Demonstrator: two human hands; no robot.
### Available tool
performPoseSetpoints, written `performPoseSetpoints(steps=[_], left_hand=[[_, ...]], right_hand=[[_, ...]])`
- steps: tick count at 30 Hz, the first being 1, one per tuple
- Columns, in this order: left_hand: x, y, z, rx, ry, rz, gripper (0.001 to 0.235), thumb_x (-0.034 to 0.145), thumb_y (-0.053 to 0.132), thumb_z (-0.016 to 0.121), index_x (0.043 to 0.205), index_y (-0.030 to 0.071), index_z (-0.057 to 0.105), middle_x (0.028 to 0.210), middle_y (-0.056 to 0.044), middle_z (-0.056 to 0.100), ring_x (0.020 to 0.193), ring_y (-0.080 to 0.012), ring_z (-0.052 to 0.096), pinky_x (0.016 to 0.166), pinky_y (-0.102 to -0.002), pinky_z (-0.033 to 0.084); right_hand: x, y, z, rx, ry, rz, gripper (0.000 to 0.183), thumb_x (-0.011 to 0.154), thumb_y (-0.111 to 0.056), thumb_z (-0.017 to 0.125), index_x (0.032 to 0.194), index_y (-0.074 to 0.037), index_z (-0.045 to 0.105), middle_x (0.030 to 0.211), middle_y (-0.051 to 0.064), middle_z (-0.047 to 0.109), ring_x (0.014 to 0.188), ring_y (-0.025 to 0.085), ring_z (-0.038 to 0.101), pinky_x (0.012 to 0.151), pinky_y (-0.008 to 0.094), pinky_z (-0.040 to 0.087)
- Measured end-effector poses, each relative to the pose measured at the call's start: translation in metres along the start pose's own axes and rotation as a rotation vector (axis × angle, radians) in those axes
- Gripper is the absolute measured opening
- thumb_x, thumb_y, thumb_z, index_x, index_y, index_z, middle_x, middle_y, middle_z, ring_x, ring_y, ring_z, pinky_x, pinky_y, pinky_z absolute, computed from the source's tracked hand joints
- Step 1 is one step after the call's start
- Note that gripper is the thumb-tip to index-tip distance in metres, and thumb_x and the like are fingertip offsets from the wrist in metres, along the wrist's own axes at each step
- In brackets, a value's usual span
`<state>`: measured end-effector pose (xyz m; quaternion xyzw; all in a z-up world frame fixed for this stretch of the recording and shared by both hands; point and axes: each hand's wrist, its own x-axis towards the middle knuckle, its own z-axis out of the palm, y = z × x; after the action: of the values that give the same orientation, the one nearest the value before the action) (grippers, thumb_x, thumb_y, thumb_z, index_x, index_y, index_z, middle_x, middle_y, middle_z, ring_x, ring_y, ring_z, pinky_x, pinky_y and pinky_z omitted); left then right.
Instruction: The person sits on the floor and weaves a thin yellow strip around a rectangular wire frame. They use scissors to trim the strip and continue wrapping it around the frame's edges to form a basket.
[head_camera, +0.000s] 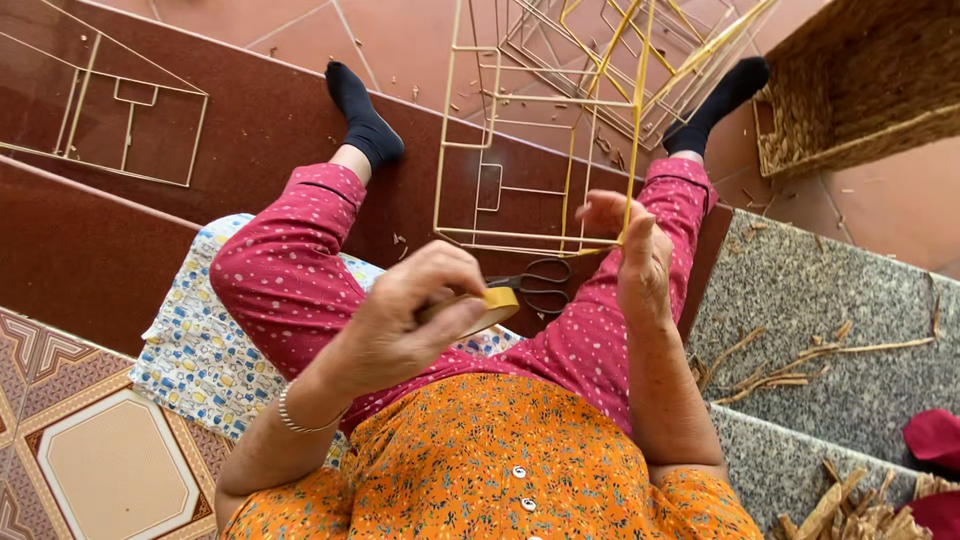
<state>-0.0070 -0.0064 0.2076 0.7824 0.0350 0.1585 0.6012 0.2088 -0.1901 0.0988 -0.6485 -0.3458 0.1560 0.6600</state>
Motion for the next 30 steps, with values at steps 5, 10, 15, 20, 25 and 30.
performPoseSetpoints(steps=[5, 10, 15, 20, 25, 30], left_hand=[[0.019, -0.024, 0.04, 0.205, 0.011, 0.049, 0.013, 0.098, -0.002, 0.064, 0.11, 0.002, 0.063, 0.104, -0.013, 0.062, 0.085, -0.0234, 0.067, 0.072, -0.032, 0.055], [0.028, -0.039, 0.06, 0.24, -0.025, 0.081, 0.015, 0.098, -0.002, 0.061, 0.113, 0.002, 0.059, 0.108, -0.014, 0.059, 0.092, -0.0328, 0.069, 0.076, -0.039, 0.059], [0.03, -0.042, 0.072, 0.295, -0.043, 0.096, 0.017, 0.097, 0.001, 0.064, 0.113, 0.002, 0.059, 0.109, -0.015, 0.058, 0.09, -0.0338, 0.07, 0.072, -0.039, 0.06], [0.029, -0.041, 0.073, 0.337, -0.035, 0.111, 0.022, 0.098, 0.007, 0.069, 0.119, 0.006, 0.063, 0.104, -0.015, 0.064, 0.085, -0.0322, 0.072, 0.072, -0.038, 0.061], [0.026, -0.037, 0.061, 0.196, -0.15, -0.015, 0.048, 0.092, 0.015, 0.075, 0.134, 0.0, 0.057, 0.099, -0.02, 0.073, 0.085, -0.0277, 0.077, 0.071, -0.035, 0.061], [0.024, -0.036, 0.053, 0.073, -0.163, -0.015, 0.029, 0.1, 0.011, 0.069, 0.127, 0.001, 0.063, 0.101, -0.015, 0.077, 0.084, -0.0177, 0.08, 0.071, -0.029, 0.062]], right_hand=[[-0.021, -0.012, 0.001, -0.558, 0.325, -0.312, 0.038, 0.12, -0.037, 0.05, 0.122, -0.002, 0.065, 0.117, 0.011, 0.067, 0.11, 0.025, 0.061, 0.098, 0.037, 0.053], [-0.054, -0.03, 0.006, -0.453, 0.067, -0.31, 0.017, 0.101, -0.016, 0.07, 0.113, -0.003, 0.068, 0.109, 0.01, 0.069, 0.101, 0.021, 0.065, 0.089, 0.033, 0.057], [-0.052, -0.047, 0.013, -0.54, 0.032, -0.318, 0.014, 0.089, -0.003, 0.078, 0.099, -0.003, 0.069, 0.097, 0.008, 0.069, 0.09, 0.02, 0.064, 0.078, 0.036, 0.051], [-0.051, -0.042, 0.014, -0.474, 0.115, -0.252, 0.012, 0.091, 0.0, 0.078, 0.094, -0.006, 0.068, 0.094, 0.006, 0.07, 0.086, 0.018, 0.064, 0.076, 0.031, 0.051], [-0.046, -0.031, 0.003, -0.588, 0.229, -0.307, 0.014, 0.091, -0.002, 0.081, 0.092, -0.005, 0.068, 0.091, 0.006, 0.067, 0.087, 0.019, 0.06, 0.078, 0.034, 0.048], [-0.038, -0.027, -0.002, -0.631, 0.337, -0.331, 0.02, 0.093, -0.002, 0.083, 0.089, -0.005, 0.064, 0.092, 0.007, 0.065, 0.09, 0.021, 0.058, 0.079, 0.034, 0.049]])
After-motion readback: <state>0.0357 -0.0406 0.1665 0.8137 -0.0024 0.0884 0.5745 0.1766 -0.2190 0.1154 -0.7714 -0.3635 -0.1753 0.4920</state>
